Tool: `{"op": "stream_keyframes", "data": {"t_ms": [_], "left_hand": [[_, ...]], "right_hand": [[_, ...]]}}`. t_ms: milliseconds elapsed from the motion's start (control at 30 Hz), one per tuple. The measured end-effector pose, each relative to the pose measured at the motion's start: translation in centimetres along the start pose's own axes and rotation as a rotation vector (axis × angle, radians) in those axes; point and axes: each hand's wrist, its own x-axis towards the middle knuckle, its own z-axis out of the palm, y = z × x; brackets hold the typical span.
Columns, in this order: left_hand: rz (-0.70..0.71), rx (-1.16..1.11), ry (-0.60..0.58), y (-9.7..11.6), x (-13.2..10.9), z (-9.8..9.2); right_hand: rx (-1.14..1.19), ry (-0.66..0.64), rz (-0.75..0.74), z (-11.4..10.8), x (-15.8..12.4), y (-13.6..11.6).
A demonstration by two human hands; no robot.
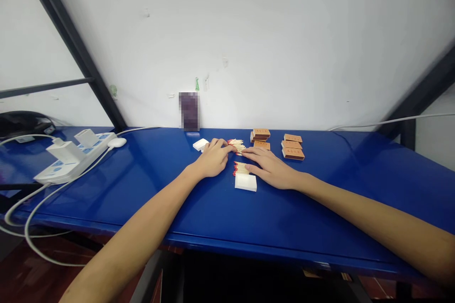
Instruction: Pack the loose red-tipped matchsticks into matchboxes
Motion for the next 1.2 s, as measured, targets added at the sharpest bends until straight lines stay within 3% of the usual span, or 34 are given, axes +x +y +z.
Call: {"op": "stream_keyframes", "data": {"t_ms": [533, 767, 1200], "left_hand": [[0.068, 0.004, 0.012, -0.57, 0.11, 0.77], [0.023, 0.063, -0.019, 0.08, 0.03, 0.29], [-0.003, 0.176, 0.032, 0.04, 0.03, 0.53]], "right_hand": [[0.022, 0.034, -0.033, 0.17, 0.00, 0.25], [0.020, 0.066, -0.053, 0.15, -0.02, 0.14], [-0.040, 0.112, -0.084, 0.34, 0.19, 0.23]]}}
